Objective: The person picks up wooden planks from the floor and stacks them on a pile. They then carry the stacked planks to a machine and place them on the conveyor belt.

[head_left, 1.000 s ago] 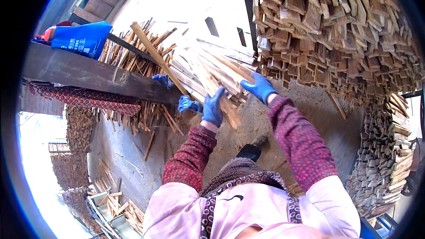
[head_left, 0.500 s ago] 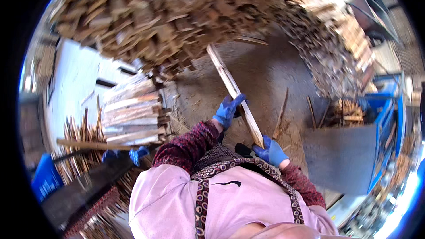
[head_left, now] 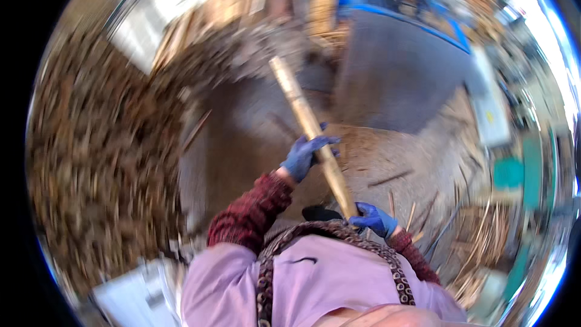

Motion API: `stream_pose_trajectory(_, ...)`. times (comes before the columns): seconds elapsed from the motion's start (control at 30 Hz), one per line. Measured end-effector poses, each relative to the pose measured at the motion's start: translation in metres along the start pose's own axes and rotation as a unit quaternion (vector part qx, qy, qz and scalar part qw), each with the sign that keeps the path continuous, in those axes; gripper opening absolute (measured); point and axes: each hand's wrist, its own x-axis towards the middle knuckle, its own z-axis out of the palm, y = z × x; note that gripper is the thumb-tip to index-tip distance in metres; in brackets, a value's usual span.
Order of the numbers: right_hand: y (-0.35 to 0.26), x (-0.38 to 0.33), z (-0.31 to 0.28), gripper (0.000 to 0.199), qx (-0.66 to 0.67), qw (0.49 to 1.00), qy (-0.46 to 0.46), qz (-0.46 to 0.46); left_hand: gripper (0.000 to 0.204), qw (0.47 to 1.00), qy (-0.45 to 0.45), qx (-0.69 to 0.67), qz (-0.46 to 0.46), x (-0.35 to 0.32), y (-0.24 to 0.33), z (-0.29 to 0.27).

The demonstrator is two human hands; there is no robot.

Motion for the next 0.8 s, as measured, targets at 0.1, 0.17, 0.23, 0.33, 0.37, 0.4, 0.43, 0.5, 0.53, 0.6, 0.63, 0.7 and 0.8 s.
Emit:
stream_pose_trajectory(0.1,-0.005,-0.038,-0.072,0.049,0.003,1.0,0.004,0.011,0.059,0.995,-0.069,0.072,-0.009,0.074,-0.018,0.07)
stream_pose_trajectory(0.17,-0.008,-0.041,-0.111,0.048,0.005,1.0,0.005,-0.005,0.054,0.992,-0.076,0.097,0.014,0.107,-0.011,0.096)
stream_pose_trajectory(0.23,-0.002,-0.06,-0.06,0.049,0.076,0.994,0.066,-0.046,0.049,0.99,-0.077,0.12,-0.009,0.106,-0.01,0.094)
stream_pose_trajectory(0.33,0.004,-0.086,-0.079,0.048,0.134,0.977,0.132,-0.1,0.041,0.969,-0.056,0.238,-0.033,0.148,-0.026,0.098)
stream_pose_trajectory(0.37,0.001,-0.103,-0.08,0.048,0.138,0.971,0.167,-0.099,0.04,0.956,-0.076,0.279,-0.039,0.169,-0.038,0.098)
stream_pose_trajectory(0.4,0.012,-0.113,-0.104,0.047,0.146,0.965,0.195,-0.097,0.039,0.944,-0.102,0.31,-0.053,0.196,-0.065,0.108)
stream_pose_trajectory(0.43,0.013,-0.123,-0.11,0.046,0.153,0.958,0.225,-0.093,0.038,0.93,-0.13,0.337,-0.066,0.213,-0.079,0.111)
stream_pose_trajectory(0.5,0.052,-0.146,-0.172,0.044,0.183,0.939,0.279,-0.087,0.038,0.894,-0.18,0.394,-0.116,0.278,-0.156,0.132)
stream_pose_trajectory(0.53,0.066,-0.157,-0.194,0.043,0.203,0.928,0.301,-0.083,0.034,0.882,-0.194,0.406,-0.137,0.303,-0.181,0.143)
stream_pose_trajectory(0.6,0.1,-0.18,-0.246,0.042,0.248,0.902,0.343,-0.077,0.027,0.866,-0.219,0.41,-0.184,0.349,-0.233,0.163)
stream_pose_trajectory(0.63,0.108,-0.189,-0.273,0.042,0.277,0.89,0.355,-0.073,0.025,0.861,-0.229,0.408,-0.2,0.381,-0.254,0.175)
stream_pose_trajectory(0.7,0.118,-0.203,-0.322,0.041,0.324,0.862,0.385,-0.064,0.026,0.852,-0.253,0.404,-0.218,0.439,-0.284,0.186)
stream_pose_trajectory(0.8,0.12,-0.218,-0.403,0.041,0.392,0.783,0.482,-0.028,0.029,0.832,-0.294,0.42,-0.213,0.531,-0.334,0.232)
